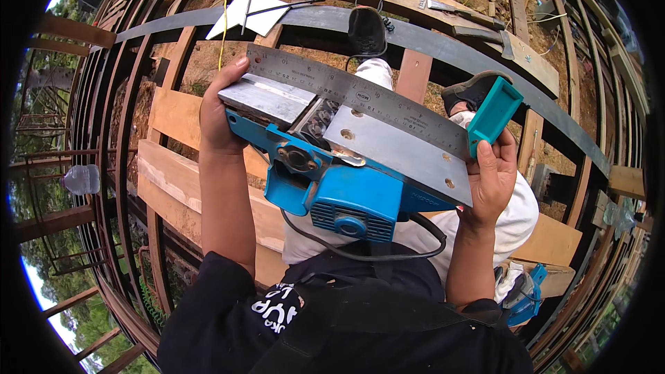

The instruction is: The person holds a wood planer, places a metal ruler against its base to check for flatness, and then removes a wooden block component from the tool by hand.

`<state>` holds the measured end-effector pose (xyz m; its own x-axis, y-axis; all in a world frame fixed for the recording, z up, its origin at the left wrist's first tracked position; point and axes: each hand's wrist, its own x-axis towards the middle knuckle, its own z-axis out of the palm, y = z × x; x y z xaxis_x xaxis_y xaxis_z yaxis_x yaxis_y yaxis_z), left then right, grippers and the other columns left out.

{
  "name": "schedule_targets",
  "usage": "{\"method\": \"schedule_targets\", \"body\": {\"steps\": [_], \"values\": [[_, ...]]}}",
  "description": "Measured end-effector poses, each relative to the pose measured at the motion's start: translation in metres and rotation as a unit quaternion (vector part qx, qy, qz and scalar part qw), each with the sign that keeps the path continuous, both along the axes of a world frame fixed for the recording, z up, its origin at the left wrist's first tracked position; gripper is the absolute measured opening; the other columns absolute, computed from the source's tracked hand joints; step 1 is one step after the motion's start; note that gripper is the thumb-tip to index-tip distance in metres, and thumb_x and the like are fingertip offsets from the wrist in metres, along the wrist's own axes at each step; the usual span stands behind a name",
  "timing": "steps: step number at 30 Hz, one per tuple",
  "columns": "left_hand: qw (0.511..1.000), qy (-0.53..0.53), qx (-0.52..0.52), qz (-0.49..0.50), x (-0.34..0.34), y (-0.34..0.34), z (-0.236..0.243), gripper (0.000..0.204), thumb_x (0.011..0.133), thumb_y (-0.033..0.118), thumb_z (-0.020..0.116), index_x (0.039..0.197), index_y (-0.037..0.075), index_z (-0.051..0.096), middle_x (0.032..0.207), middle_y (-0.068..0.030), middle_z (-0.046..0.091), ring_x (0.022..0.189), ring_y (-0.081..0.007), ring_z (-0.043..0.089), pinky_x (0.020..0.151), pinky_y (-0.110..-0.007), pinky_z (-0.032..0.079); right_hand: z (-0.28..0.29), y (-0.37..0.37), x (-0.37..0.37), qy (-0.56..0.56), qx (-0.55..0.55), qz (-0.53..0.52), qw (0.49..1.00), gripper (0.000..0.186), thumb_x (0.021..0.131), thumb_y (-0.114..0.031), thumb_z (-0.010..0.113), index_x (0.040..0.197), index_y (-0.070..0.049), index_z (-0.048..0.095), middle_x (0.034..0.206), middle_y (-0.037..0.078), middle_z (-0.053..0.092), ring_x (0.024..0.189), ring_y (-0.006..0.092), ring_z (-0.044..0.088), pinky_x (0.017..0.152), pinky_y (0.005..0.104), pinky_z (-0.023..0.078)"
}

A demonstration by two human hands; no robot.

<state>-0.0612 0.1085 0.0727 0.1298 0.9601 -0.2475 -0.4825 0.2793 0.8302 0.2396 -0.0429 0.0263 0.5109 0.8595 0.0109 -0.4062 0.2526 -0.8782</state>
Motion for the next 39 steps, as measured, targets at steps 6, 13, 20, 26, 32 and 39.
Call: {"method": "schedule_targets", "body": {"steps": [6,13,20,26,32,39], "values": [[0.996,0.074,0.006,-0.043,-0.009,0.016,-0.004,0.021,0.086,0.021,0.061,0.098,0.004,0.062,0.089,-0.0070,0.062,0.077,-0.0141,0.060,0.068,-0.027,0.048,0.008,0.000,-0.009,-0.011,0.019,0.009,1.000,0.040,0.094,-0.004,0.051,0.130,0.006,0.038,0.122,0.017,0.055,0.110,0.0211,0.057,0.098,0.0355,0.044],[0.998,0.055,0.016,-0.040,-0.008,0.021,-0.009,0.017,0.087,0.018,0.057,0.095,0.004,0.062,0.086,-0.0056,0.063,0.076,-0.0128,0.061,0.068,-0.025,0.048,0.007,-0.004,-0.009,-0.043,0.003,-0.004,0.999,0.040,0.094,-0.004,0.049,0.131,0.005,0.037,0.115,0.017,0.058,0.107,0.0217,0.059,0.096,0.0365,0.047],[0.995,0.040,0.036,-0.089,-0.007,0.020,-0.006,0.018,0.088,0.019,0.057,0.095,0.003,0.061,0.086,-0.0056,0.063,0.076,-0.0129,0.061,0.068,-0.025,0.048,0.009,-0.007,-0.012,-0.062,-0.016,-0.002,0.998,0.042,0.094,-0.006,0.053,0.131,0.003,0.036,0.114,0.014,0.058,0.103,0.0210,0.060,0.094,0.0353,0.047],[0.997,0.058,0.006,-0.060,-0.004,0.017,-0.002,0.021,0.089,0.020,0.057,0.098,0.002,0.063,0.087,-0.0065,0.063,0.075,-0.0134,0.061,0.067,-0.026,0.049,0.014,-0.012,-0.012,-0.062,-0.033,0.013,0.997,0.047,0.092,-0.005,0.057,0.132,0.001,0.033,0.120,0.017,0.057,0.104,0.0161,0.057,0.088,0.0273,0.044],[0.997,0.070,-0.013,-0.030,-0.004,0.021,-0.011,0.024,0.089,0.022,0.057,0.101,0.002,0.063,0.089,-0.0077,0.064,0.077,-0.0152,0.062,0.070,-0.028,0.050,0.015,-0.013,-0.012,-0.052,-0.025,0.001,0.998,0.043,0.092,-0.006,0.057,0.129,0.004,0.037,0.110,0.012,0.060,0.101,0.0182,0.059,0.093,0.0328,0.046],[0.997,-0.034,-0.027,-0.070,-0.001,0.014,-0.007,0.034,0.091,0.027,0.052,0.109,-0.001,0.061,0.099,-0.0151,0.066,0.088,-0.0227,0.066,0.079,-0.033,0.053,0.013,-0.013,-0.009,-0.078,-0.054,0.006,0.995,0.038,0.093,-0.006,0.057,0.126,0.004,0.041,0.108,0.010,0.060,0.096,0.0149,0.060,0.087,0.0284,0.047]]}}
